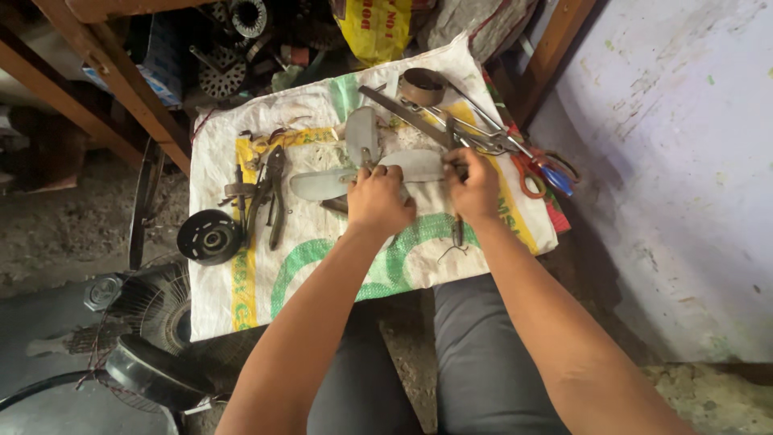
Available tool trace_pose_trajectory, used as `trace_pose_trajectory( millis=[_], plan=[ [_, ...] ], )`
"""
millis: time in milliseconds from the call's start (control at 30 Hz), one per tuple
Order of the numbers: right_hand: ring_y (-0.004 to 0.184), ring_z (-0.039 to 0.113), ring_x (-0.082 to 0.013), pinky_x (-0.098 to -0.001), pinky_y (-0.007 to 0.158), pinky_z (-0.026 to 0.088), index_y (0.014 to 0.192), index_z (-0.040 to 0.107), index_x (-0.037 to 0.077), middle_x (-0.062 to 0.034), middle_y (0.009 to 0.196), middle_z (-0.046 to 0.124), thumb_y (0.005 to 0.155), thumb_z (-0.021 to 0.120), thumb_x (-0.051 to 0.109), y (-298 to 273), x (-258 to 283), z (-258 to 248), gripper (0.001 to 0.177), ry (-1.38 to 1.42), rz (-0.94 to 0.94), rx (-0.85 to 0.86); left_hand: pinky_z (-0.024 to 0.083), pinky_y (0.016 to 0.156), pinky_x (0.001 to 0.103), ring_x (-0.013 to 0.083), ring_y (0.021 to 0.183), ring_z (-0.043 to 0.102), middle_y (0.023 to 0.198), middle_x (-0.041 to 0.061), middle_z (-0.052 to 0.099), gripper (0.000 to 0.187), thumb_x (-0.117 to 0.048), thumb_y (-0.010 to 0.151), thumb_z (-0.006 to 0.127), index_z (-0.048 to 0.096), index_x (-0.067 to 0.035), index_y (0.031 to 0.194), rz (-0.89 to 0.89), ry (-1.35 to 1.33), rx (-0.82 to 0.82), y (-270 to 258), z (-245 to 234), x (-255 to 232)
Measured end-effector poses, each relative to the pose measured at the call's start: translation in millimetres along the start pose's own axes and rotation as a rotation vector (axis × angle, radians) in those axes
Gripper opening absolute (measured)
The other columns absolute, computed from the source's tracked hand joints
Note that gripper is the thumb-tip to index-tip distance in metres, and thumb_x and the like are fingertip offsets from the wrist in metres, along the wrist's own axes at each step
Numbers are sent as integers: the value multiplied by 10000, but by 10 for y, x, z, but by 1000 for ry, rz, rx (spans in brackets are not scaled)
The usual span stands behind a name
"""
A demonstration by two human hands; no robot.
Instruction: The person handles and inspects metal fan blades and a hub assembly on a work surface, using a brush and their hands to check and clean the parts.
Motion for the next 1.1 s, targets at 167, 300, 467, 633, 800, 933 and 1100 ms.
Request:
trace_pose_trajectory(
  millis=[167,300,467,633,800,933,1100],
  plan=[
    [922,679,-296,-412,822,539,1021,698,75,-110,953,735,844,746,19,-22,219,-33,192,-140,-133,13,374,1015,625,390,1331,480,1324,151,588,669,-262,661,781,617,-73,1282,183,61,-323,106,21,153],
    [936,666,-307,-413,837,536,979,747,113,-87,954,751,823,753,39,-2,282,-60,172,-171,-119,69,339,1016,635,340,1290,472,1315,81,578,600,-159,675,756,626,-167,1262,64,134,-88,148,27,201],
    [979,638,-330,-441,876,508,929,774,118,-92,943,745,825,767,65,19,280,-41,117,-231,-192,156,366,1026,520,311,1240,551,1189,117,661,406,-228,748,735,706,-149,1146,94,260,-154,112,100,258],
    [987,635,-325,-447,884,494,953,768,104,-90,940,743,851,777,97,37,257,-26,103,-209,-196,184,355,1002,500,303,1144,600,1081,113,702,332,-268,781,693,737,-123,1076,67,433,-141,222,140,317],
    [982,635,-331,-449,871,502,943,770,98,-97,925,737,853,780,89,19,253,-39,92,-218,-167,183,387,1051,532,297,1212,581,1203,108,671,371,-387,844,708,718,-116,1098,251,295,-134,195,3,342],
    [962,645,-328,-441,839,516,946,760,76,-115,920,726,847,783,91,23,247,-32,102,-199,-149,156,407,1025,516,321,1240,535,1235,114,590,718,-500,650,842,653,-180,1264,490,137,116,84,-70,257],
    [936,657,-323,-422,817,526,944,760,73,-111,908,745,845,768,71,7,247,-32,99,-150,-117,133,401,1068,501,321,1283,518,1252,93,577,710,-489,644,873,655,-228,1267,567,193,189,21,-131,137]
  ],
)
Point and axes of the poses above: each hand's wrist, its own y-axis towards the middle knuckle, its own z-axis out of the palm, x = y × z, the point moved 1 cm from there along y, towards the middle knuckle
